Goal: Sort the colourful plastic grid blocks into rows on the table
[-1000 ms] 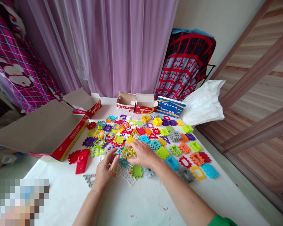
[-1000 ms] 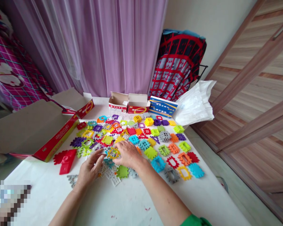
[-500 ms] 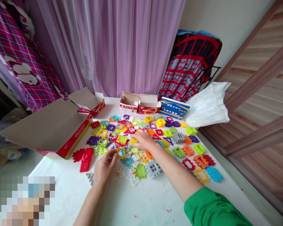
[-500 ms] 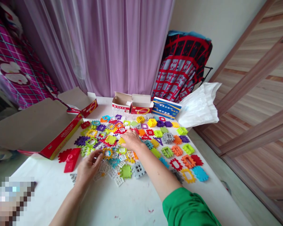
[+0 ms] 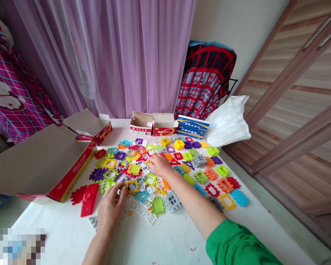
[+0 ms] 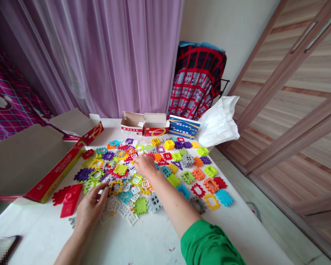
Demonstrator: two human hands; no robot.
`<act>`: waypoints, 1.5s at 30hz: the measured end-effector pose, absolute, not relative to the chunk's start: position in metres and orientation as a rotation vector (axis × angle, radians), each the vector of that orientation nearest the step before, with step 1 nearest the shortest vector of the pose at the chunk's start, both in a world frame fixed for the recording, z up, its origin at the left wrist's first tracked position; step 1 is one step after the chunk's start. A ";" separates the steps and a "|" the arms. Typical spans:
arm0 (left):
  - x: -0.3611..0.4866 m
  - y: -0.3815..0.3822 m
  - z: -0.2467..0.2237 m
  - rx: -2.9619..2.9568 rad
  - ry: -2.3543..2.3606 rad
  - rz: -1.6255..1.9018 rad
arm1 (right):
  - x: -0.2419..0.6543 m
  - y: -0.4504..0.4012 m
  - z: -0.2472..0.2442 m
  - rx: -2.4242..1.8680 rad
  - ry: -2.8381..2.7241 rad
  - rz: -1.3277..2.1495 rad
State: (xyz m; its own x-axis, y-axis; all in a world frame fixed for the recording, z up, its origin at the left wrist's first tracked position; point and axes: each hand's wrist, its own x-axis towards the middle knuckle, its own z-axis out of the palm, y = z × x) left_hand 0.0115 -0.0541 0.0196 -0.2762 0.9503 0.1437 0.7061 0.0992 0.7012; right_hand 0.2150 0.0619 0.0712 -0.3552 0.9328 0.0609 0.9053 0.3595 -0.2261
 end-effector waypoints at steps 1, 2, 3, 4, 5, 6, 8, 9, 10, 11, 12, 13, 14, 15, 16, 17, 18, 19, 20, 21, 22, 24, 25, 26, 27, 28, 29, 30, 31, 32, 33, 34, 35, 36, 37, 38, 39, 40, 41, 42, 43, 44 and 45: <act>0.012 -0.054 0.020 1.640 2.030 1.013 | 0.216 0.061 0.072 -1.707 -2.323 0.302; 0.013 -0.055 0.020 1.647 2.022 1.042 | 0.217 0.059 0.072 -1.746 -2.219 0.384; 0.013 -0.055 0.021 1.652 2.009 1.058 | 0.218 0.057 0.072 -1.777 -2.136 0.465; 0.014 -0.056 0.022 1.655 1.994 1.065 | 0.220 0.055 0.071 -1.791 -2.085 0.540; 0.015 -0.056 0.022 1.658 1.975 1.068 | 0.222 0.051 0.071 -1.788 -2.061 0.595; 0.015 -0.057 0.023 1.660 1.951 1.072 | 0.223 0.047 0.070 -1.768 -2.060 0.624; 0.018 -0.058 0.024 1.633 1.885 1.105 | 0.225 0.037 0.070 -1.708 -2.107 0.603; 0.019 -0.058 0.025 1.597 1.836 1.132 | 0.225 0.031 0.070 -1.663 -2.148 0.563; 0.021 -0.058 0.025 1.544 1.779 1.154 | 0.225 0.024 0.070 -1.602 -2.199 0.515; 0.022 -0.058 0.025 1.476 1.717 1.164 | 0.223 0.017 0.071 -1.524 -2.259 0.466; 0.024 -0.058 0.025 1.393 1.656 1.165 | 0.221 0.010 0.071 -1.436 -2.325 0.421; 0.027 -0.059 0.025 1.304 1.595 1.157 | 0.219 0.003 0.071 -1.347 -2.388 0.379; 0.029 -0.059 0.025 1.215 1.540 1.140 | 0.216 -0.003 0.071 -1.272 -2.438 0.338; 0.031 -0.059 0.026 1.131 1.492 1.112 | 0.213 -0.009 0.070 -1.216 -2.471 0.297; 0.033 -0.060 0.027 1.059 1.449 1.072 | 0.211 -0.014 0.069 -1.182 -2.484 0.259; 0.034 -0.060 0.028 1.001 1.409 1.028 | 0.208 -0.019 0.067 -1.164 -2.481 0.227; 0.035 -0.061 0.029 0.956 1.371 0.982 | 0.206 -0.024 0.065 -1.156 -2.467 0.203; 0.036 -0.062 0.031 0.920 1.337 0.943 | 0.204 -0.028 0.063 -1.151 -2.450 0.189; 0.036 -0.062 0.032 0.887 1.310 0.922 | 0.203 -0.031 0.062 -1.148 -2.437 0.182; 0.036 -0.063 0.033 0.852 1.289 0.919 | 0.203 -0.035 0.061 -1.144 -2.431 0.182; 0.036 -0.063 0.033 0.815 1.276 0.929 | 0.203 -0.038 0.061 -1.142 -2.428 0.188; 0.034 -0.062 0.034 0.752 1.271 0.955 | 0.207 -0.044 0.062 -1.138 -2.437 0.227; 0.033 -0.062 0.034 0.731 1.274 0.966 | 0.209 -0.047 0.064 -1.134 -2.447 0.259; 0.033 -0.062 0.034 0.719 1.275 0.971 | 0.212 -0.049 0.065 -1.127 -2.457 0.293; 0.032 -0.062 0.035 0.713 1.275 0.970 | 0.216 -0.051 0.067 -1.122 -2.465 0.324; 0.032 -0.062 0.035 0.712 1.274 0.963 | 0.219 -0.053 0.068 -1.117 -2.470 0.349; 0.033 -0.063 0.036 0.715 1.271 0.952 | 0.221 -0.054 0.068 -1.109 -2.476 0.367; 0.033 -0.064 0.037 0.721 1.264 0.936 | 0.223 -0.056 0.068 -1.103 -2.480 0.377; 0.035 -0.065 0.038 0.732 1.255 0.922 | 0.225 -0.058 0.067 -1.097 -2.483 0.382; 0.036 -0.066 0.038 0.751 1.243 0.903 | 0.226 -0.060 0.066 -1.093 -2.485 0.386; 0.037 -0.068 0.039 0.774 1.230 0.881 | 0.228 -0.061 0.065 -1.095 -2.488 0.390; 0.038 -0.069 0.040 0.801 1.217 0.852 | 0.230 -0.063 0.065 -1.102 -2.490 0.393; 0.039 -0.070 0.040 0.831 1.205 0.823 | 0.235 -0.064 0.065 -1.111 -2.494 0.393; 0.039 -0.071 0.041 0.860 1.197 0.800 | 0.241 -0.063 0.067 -1.122 -2.497 0.387; 0.038 -0.071 0.041 0.881 1.196 0.788 | 0.252 -0.060 0.070 -1.144 -2.494 0.370; 0.038 -0.071 0.041 0.890 1.201 0.794 | 0.265 -0.054 0.074 -1.181 -2.485 0.342; 0.037 -0.070 0.042 0.885 1.213 0.818 | 0.283 -0.047 0.079 -1.231 -2.467 0.299; 0.037 -0.069 0.042 0.869 1.227 0.849 | 0.302 -0.036 0.084 -1.339 -2.423 0.244; 0.036 -0.068 0.042 0.841 1.243 0.879 | 0.323 -0.024 0.090 -1.458 -2.392 0.187; 0.036 -0.067 0.043 0.811 1.258 0.901 | 0.344 -0.011 0.095 -1.569 -2.389 0.130; 0.037 -0.066 0.043 0.787 1.270 0.913 | 0.364 0.002 0.099 -1.649 -2.423 0.089; 0.037 -0.065 0.043 0.774 1.280 0.918 | 0.380 0.014 0.101 -1.709 -2.477 0.066; 0.038 -0.065 0.043 0.773 1.289 0.914 | 0.392 0.025 0.101 -1.750 -2.542 0.046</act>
State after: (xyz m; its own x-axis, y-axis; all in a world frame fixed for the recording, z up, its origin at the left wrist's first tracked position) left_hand 0.0381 -0.0646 0.0432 0.0424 0.8926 -0.4489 -0.1286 0.4504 0.8835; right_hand 0.3923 0.0247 0.1007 -0.3562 0.9340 0.0286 0.9323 0.3573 -0.0555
